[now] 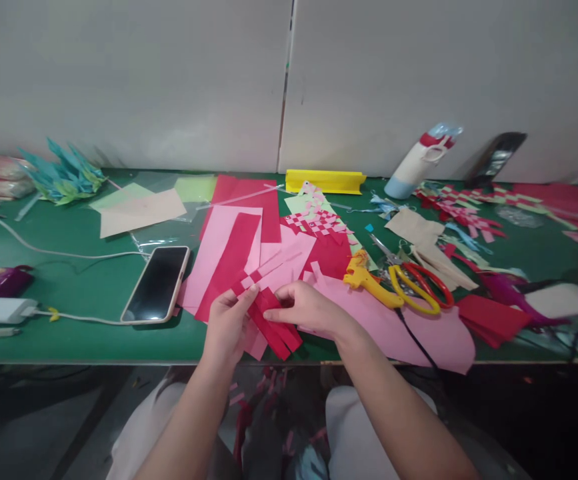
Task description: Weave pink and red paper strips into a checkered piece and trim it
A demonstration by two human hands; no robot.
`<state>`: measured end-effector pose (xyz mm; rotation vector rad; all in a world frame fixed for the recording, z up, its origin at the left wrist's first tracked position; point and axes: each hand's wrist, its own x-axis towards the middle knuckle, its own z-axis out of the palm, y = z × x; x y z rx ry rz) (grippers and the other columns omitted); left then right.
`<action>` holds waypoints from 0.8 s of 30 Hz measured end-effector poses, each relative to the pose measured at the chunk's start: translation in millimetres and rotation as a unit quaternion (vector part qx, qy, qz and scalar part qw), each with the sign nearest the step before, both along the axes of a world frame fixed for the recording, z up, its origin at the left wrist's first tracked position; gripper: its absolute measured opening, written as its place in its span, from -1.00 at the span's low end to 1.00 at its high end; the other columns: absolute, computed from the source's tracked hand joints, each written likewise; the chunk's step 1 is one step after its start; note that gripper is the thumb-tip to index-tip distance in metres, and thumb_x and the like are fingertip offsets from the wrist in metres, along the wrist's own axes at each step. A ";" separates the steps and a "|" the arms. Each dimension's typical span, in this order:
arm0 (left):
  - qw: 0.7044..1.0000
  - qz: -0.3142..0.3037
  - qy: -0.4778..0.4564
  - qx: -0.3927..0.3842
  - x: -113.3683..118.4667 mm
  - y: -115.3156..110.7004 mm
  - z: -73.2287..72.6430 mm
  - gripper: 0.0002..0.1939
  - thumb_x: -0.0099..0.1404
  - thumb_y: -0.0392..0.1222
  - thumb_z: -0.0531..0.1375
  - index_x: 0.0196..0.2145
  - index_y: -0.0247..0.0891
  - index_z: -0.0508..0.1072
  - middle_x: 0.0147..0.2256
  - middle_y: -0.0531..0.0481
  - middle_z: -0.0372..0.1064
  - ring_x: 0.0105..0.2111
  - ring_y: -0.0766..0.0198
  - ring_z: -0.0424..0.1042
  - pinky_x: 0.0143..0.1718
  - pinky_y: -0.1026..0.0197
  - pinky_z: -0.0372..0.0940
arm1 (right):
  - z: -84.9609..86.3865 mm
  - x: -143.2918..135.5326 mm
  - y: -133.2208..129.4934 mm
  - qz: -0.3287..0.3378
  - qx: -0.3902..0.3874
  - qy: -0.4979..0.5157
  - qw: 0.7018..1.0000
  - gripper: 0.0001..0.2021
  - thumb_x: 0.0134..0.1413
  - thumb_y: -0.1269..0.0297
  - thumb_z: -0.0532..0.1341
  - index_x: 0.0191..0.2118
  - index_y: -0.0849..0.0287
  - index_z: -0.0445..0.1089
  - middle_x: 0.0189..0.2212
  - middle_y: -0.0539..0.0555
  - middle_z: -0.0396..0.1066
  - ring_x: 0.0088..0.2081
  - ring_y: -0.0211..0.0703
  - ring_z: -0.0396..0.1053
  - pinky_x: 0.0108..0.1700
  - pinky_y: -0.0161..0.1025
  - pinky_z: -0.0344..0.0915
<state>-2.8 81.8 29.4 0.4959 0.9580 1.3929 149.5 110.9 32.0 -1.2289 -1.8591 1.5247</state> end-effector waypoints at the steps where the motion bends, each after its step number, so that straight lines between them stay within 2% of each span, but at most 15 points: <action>1: 1.000 0.000 0.000 0.001 0.1 0.1 0.3 -0.69 -0.12 -0.12 0.46 -0.44 -0.35 0.57 -0.50 -0.07 0.53 -0.46 0.20 0.51 -0.38 0.20 0.40 | -0.2 0.3 0.2 0.000 -0.004 -0.001 1.000 -0.66 -0.09 0.01 0.31 -0.52 0.23 0.35 -0.60 -0.07 0.26 -0.52 -0.30 0.17 -0.47 -0.33 0.09; 4: 1.000 0.002 0.004 0.004 -0.8 0.1 0.6 -0.71 -0.12 -0.13 0.46 -0.43 -0.34 0.57 -0.51 -0.04 0.52 -0.50 0.26 0.48 -0.43 0.26 0.37 | -1.0 0.5 1.4 -0.006 -0.004 0.001 1.000 -0.64 -0.10 0.01 0.31 -0.56 0.22 0.31 -0.62 -0.09 0.22 -0.53 -0.32 0.14 -0.47 -0.33 0.07; 10: 0.998 -0.039 0.041 -0.035 -4.8 -1.0 -2.9 -0.72 -0.07 -0.11 0.44 -0.45 -0.35 0.57 -0.58 0.01 0.45 -0.61 0.42 0.35 -0.57 0.38 0.25 | -2.8 1.1 4.4 -0.013 -0.003 0.025 1.000 -0.64 -0.07 0.04 0.30 -0.58 0.21 0.25 -0.62 -0.11 0.16 -0.54 -0.34 0.10 -0.48 -0.34 0.07; 20: 0.999 -0.019 0.021 -0.028 3.4 -1.9 -0.2 -0.70 -0.13 -0.11 0.46 -0.44 -0.33 0.58 -0.53 -0.05 0.51 -0.43 0.19 0.51 -0.38 0.22 0.38 | 3.4 1.5 -1.1 -0.012 -0.005 -0.008 1.000 -0.69 -0.12 0.03 0.32 -0.52 0.22 0.39 -0.62 -0.08 0.28 -0.53 -0.28 0.20 -0.48 -0.32 0.11; 24: 0.999 -0.001 0.018 -0.029 4.1 -1.5 -0.3 -0.72 -0.14 -0.12 0.46 -0.49 -0.33 0.56 -0.53 -0.03 0.51 -0.46 0.22 0.49 -0.37 0.22 0.38 | 6.5 2.2 -0.6 -0.002 0.011 -0.031 0.999 -0.70 -0.11 0.04 0.32 -0.52 0.22 0.41 -0.63 -0.07 0.29 -0.52 -0.26 0.22 -0.48 -0.32 0.10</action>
